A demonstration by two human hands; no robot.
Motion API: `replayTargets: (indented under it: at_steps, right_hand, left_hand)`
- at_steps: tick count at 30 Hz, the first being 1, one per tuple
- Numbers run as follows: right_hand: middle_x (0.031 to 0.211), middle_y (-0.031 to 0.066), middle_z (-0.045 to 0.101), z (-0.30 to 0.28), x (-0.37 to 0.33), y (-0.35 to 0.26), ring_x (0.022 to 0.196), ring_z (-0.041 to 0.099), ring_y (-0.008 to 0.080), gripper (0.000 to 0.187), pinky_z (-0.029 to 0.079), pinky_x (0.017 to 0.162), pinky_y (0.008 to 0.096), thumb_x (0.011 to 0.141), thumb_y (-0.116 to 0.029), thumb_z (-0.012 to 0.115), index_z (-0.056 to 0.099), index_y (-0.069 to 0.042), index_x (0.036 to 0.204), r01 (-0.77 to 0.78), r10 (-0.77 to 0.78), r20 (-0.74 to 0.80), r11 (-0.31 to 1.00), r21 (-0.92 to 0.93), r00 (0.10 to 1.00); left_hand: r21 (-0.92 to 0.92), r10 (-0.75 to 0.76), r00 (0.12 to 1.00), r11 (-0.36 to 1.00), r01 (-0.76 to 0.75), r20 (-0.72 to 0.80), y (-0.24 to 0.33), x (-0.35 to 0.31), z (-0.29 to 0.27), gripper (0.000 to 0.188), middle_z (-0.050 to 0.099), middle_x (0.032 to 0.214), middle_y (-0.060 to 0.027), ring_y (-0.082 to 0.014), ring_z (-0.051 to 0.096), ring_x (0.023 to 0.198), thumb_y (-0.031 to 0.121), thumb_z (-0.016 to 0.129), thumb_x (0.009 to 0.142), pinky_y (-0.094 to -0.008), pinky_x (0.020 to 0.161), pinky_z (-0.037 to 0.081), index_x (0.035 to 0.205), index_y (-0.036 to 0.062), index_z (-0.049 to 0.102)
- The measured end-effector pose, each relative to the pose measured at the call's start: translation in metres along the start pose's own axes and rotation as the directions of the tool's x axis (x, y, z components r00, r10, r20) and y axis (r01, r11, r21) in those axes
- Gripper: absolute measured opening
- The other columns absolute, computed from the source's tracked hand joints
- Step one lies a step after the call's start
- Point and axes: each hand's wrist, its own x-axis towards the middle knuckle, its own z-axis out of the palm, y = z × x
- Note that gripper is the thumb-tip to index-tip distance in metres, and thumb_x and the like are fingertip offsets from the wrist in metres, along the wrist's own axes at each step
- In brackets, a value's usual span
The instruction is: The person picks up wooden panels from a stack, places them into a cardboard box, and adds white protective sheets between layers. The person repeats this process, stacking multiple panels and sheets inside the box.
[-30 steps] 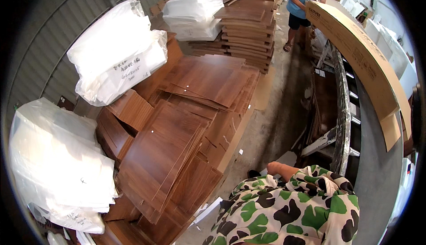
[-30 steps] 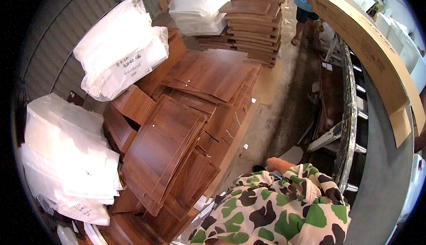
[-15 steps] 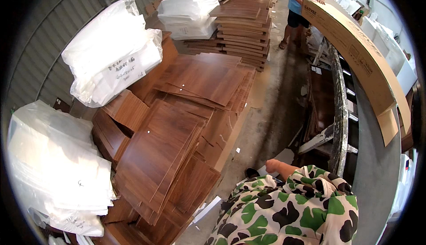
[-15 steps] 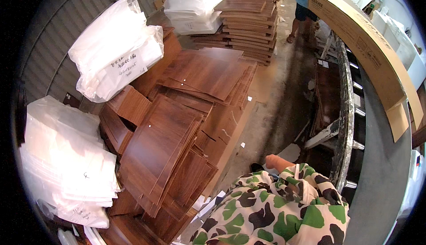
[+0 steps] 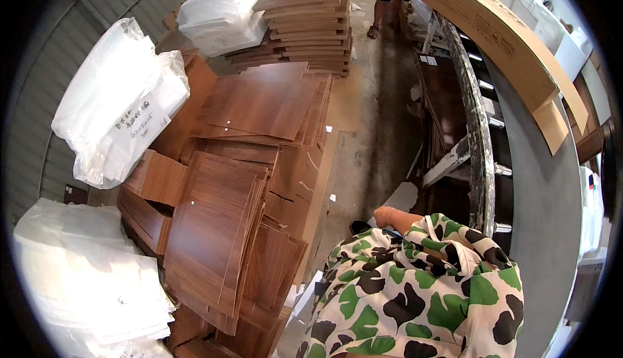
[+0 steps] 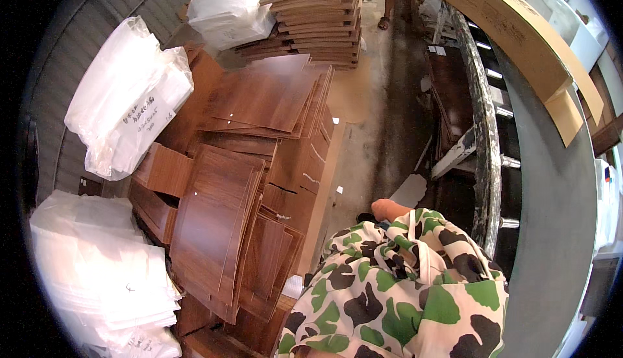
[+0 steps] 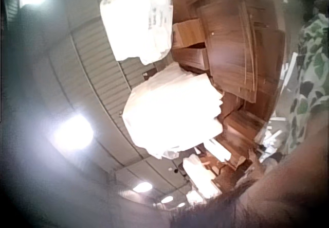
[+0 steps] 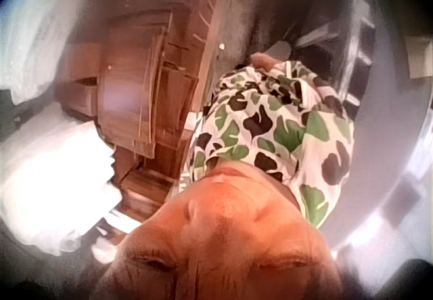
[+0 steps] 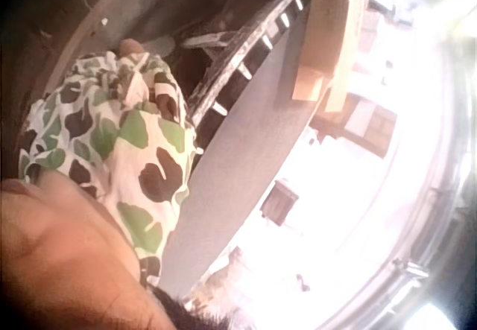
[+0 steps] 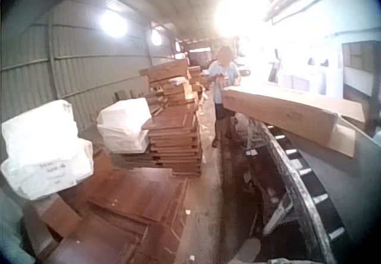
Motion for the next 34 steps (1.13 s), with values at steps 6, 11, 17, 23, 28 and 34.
replayTargets:
  at_steps: [6,11,17,23,28,34]
  right_hand:
    - [0.096,0.0202,0.066,0.000,-0.007,-0.008,0.095,0.063,0.0340,0.034,0.051,0.081,0.0412,0.071,-0.027,0.063,0.069,-0.001,0.092,0.144,-0.139,-0.065,0.986,0.081,0.988]
    - [0.101,0.0166,0.066,-0.006,-0.012,-0.018,0.098,0.062,0.0327,0.035,0.051,0.083,0.0402,0.073,-0.028,0.061,0.069,-0.004,0.097,0.051,-0.048,-0.025,0.994,0.095,0.999]
    - [0.106,0.0156,0.065,-0.027,-0.031,-0.029,0.101,0.061,0.0315,0.037,0.050,0.085,0.0392,0.073,-0.031,0.062,0.068,-0.007,0.100,0.012,-0.014,0.033,0.998,0.065,0.999]
    - [0.107,0.0151,0.065,-0.013,-0.026,-0.018,0.102,0.061,0.0314,0.039,0.050,0.085,0.0390,0.073,-0.033,0.062,0.068,-0.007,0.102,0.041,-0.044,0.038,0.996,0.077,0.998]
    - [0.105,0.0156,0.065,-0.018,-0.035,-0.012,0.101,0.061,0.0318,0.035,0.050,0.085,0.0393,0.076,-0.030,0.058,0.068,-0.006,0.100,0.055,-0.056,0.015,0.997,0.060,0.998]
    - [0.094,0.0186,0.066,0.011,0.019,0.008,0.090,0.063,0.0354,0.027,0.050,0.076,0.0444,0.075,-0.023,0.056,0.068,-0.002,0.088,0.279,-0.278,0.029,0.959,-0.053,0.960]
  left_hand:
    - [0.033,-0.015,1.000,0.999,0.014,0.009,-0.012,-0.006,-0.008,0.040,0.046,0.097,-0.0151,-0.0282,0.056,0.070,0.030,0.061,0.076,-0.0387,0.061,0.047,0.100,0.0065,0.039]
    - [0.043,-0.035,0.999,0.998,0.034,0.003,-0.019,-0.015,-0.011,0.042,0.045,0.099,-0.0156,-0.0286,0.056,0.071,0.030,0.062,0.076,-0.0389,0.062,0.047,0.102,0.0063,0.038]
    - [0.033,-0.050,0.999,0.998,0.050,-0.002,-0.019,-0.016,-0.007,0.044,0.045,0.101,-0.0161,-0.0291,0.056,0.073,0.029,0.062,0.075,-0.0392,0.063,0.047,0.104,0.0061,0.037]
    - [0.032,-0.054,0.999,0.998,0.054,-0.004,-0.013,-0.016,0.004,0.047,0.044,0.103,-0.0167,-0.0297,0.056,0.074,0.029,0.062,0.074,-0.0394,0.064,0.047,0.106,0.0059,0.036]
    - [0.012,-0.040,0.999,0.999,0.040,-0.011,-0.010,-0.018,0.017,0.049,0.043,0.105,-0.0172,-0.0301,0.056,0.075,0.029,0.063,0.074,-0.0397,0.064,0.047,0.108,0.0057,0.035]
    - [-0.082,-0.051,0.990,0.996,0.040,-0.133,-0.007,-0.034,0.013,0.052,0.043,0.107,-0.0177,-0.0306,0.056,0.077,0.028,0.063,0.073,-0.0399,0.065,0.047,0.110,0.0055,0.034]
